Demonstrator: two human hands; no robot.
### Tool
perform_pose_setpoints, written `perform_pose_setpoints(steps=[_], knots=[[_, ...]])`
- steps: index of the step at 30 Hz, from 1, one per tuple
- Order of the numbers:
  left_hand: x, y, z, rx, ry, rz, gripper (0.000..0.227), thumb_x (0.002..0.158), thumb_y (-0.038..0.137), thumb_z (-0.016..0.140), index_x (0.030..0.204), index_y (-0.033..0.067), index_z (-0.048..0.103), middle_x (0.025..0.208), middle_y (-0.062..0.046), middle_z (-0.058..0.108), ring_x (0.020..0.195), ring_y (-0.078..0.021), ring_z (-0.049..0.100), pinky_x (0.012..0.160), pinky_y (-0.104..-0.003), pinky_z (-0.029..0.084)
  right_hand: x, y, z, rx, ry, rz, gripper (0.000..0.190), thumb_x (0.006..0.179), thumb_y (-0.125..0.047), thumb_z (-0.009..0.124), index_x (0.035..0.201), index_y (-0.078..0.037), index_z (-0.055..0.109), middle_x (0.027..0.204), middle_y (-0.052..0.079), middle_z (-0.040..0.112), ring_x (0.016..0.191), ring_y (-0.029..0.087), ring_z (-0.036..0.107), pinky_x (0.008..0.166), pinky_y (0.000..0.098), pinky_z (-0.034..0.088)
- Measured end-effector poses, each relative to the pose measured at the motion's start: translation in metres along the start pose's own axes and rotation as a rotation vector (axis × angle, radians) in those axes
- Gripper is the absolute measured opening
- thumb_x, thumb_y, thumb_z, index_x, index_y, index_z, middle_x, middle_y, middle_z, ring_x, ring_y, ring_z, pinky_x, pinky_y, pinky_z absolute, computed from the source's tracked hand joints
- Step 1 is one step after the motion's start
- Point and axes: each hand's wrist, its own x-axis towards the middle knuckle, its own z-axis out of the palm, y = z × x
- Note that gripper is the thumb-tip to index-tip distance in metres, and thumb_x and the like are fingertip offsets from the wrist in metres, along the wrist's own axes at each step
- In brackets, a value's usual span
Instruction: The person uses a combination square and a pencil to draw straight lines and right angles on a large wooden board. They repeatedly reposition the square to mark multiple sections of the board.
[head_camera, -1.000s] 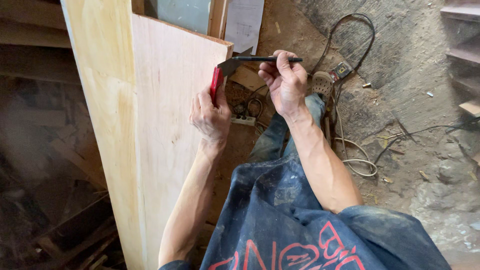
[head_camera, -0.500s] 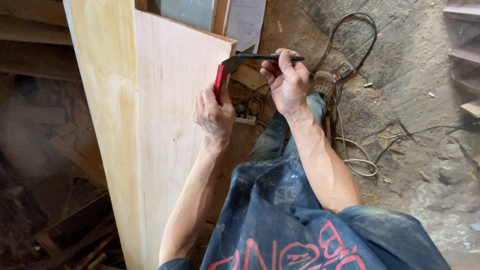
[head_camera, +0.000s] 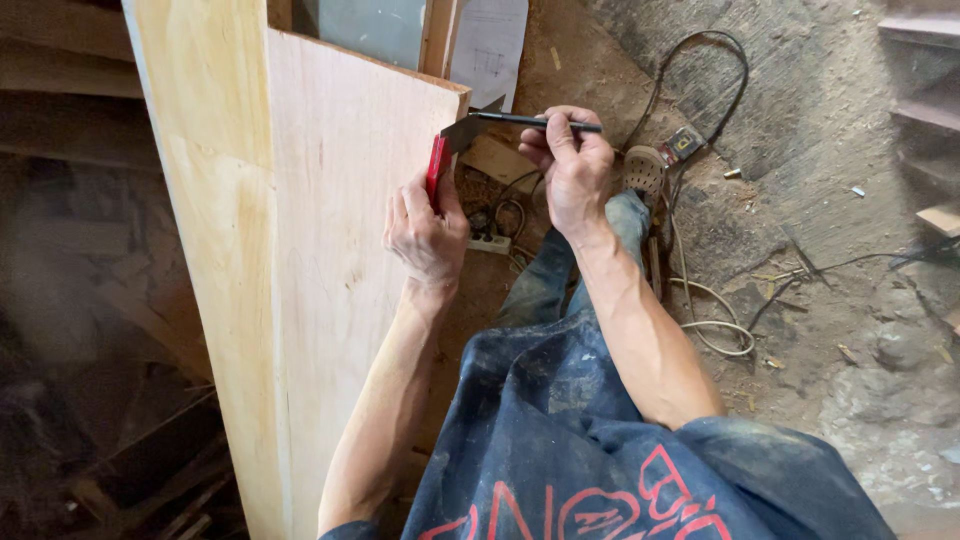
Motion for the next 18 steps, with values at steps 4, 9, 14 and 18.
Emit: perform_pose_setpoints(steps=[4,9,14,18], knots=[[-0.002,0.001,0.0,0.005,-0.001,-0.005,0.016,0.097,0.016,0.077,0.108,0.0059,0.071,0.085,-0.009,0.066,0.078,-0.0301,0.066,0.067,-0.041,0.053,-0.024,-0.024,0.018,-0.449,-0.118,-0.235,0.02,0.11,-0.021,0.062,0.115,-0.003,0.062,0.096,0.009,0.072,0.087,0.018,0.073,0.08,0.0321,0.064],[-0.001,0.0,0.001,0.004,0.01,-0.013,0.015,0.096,0.016,0.077,0.105,0.0057,0.071,0.083,-0.009,0.065,0.076,-0.0304,0.066,0.066,-0.042,0.053,-0.029,-0.061,0.026,-0.046,-0.244,-0.227,0.02,0.11,-0.023,0.062,0.112,-0.003,0.063,0.094,0.011,0.071,0.081,0.021,0.073,0.072,0.0347,0.064],[0.001,0.0,0.003,0.026,0.041,0.012,0.017,0.098,0.018,0.079,0.105,0.0059,0.07,0.085,-0.009,0.066,0.078,-0.0294,0.067,0.066,-0.04,0.053,-0.013,-0.06,0.016,-0.044,-0.104,-0.177,0.02,0.11,-0.022,0.063,0.113,-0.003,0.061,0.097,0.01,0.068,0.084,0.019,0.072,0.075,0.034,0.063],[-0.004,-0.003,0.004,0.053,0.029,0.022,0.018,0.097,0.018,0.077,0.106,0.005,0.069,0.085,-0.009,0.067,0.078,-0.0292,0.066,0.066,-0.04,0.054,-0.012,-0.039,-0.004,0.004,0.001,-0.113,0.02,0.108,-0.022,0.064,0.113,-0.003,0.061,0.094,0.009,0.067,0.081,0.017,0.07,0.071,0.0329,0.062]])
